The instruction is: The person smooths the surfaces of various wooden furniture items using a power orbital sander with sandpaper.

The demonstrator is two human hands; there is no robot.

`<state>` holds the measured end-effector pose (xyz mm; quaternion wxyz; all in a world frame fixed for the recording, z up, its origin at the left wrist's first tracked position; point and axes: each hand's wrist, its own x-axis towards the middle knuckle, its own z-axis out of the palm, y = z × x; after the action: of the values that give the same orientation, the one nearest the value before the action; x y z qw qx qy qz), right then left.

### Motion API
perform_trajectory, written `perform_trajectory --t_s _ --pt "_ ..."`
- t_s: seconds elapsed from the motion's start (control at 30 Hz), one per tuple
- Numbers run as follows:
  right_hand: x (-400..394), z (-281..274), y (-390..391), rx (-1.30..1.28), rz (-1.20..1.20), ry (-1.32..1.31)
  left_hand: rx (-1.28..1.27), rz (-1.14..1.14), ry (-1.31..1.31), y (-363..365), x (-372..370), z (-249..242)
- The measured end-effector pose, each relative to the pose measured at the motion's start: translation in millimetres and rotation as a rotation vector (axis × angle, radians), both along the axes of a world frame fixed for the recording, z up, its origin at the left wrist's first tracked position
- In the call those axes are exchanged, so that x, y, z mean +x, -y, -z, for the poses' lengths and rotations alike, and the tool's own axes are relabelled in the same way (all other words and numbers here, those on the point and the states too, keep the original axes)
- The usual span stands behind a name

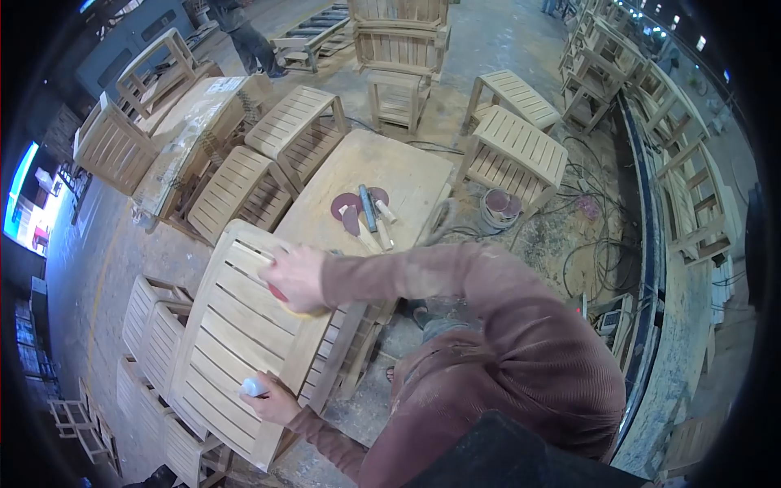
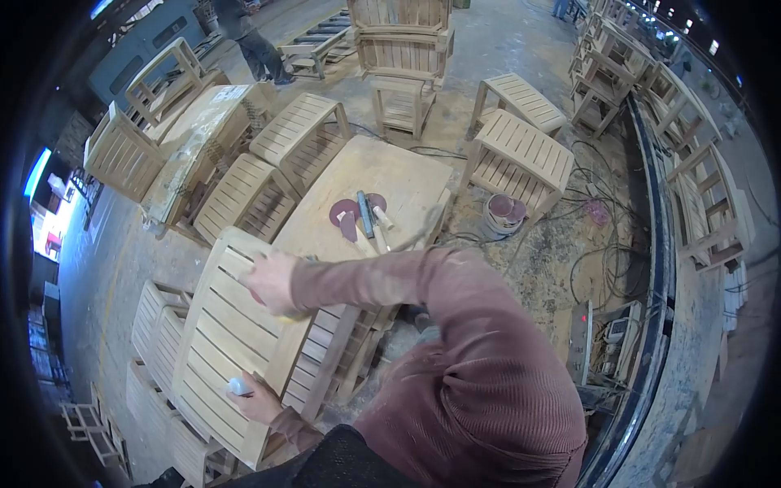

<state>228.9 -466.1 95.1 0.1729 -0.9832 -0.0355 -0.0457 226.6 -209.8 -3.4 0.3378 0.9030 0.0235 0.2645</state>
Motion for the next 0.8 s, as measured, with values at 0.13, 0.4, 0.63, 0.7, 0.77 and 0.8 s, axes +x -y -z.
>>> perform_trajectory --t_s 0.13,0.4,0.63,0.7,0.77,0.8 --pt "-16 7 -9 0.029 -0.03 0.107 0.003 0.024 -0.01 0 -2 -5" --pt "-10 -2 1 0.025 0.08 0.062 -0.052 0.01 -0.101 -2 -2 -11" --pt "12 1 -17 -0.041 0.015 0.073 -0.025 0.003 -0.175 -3 -1 -8" --pt "12 2 -19 -0.035 -0.007 0.098 0.025 -0.023 -0.06 -4 1 -1" --pt "5 4 -26 -0.005 -0.032 0.11 0.022 -0.016 -0.05 -5 0 -2" --pt "-4 1 -29 -0.004 -0.072 0.096 0.004 -0.006 -0.043 -4 0 -2"
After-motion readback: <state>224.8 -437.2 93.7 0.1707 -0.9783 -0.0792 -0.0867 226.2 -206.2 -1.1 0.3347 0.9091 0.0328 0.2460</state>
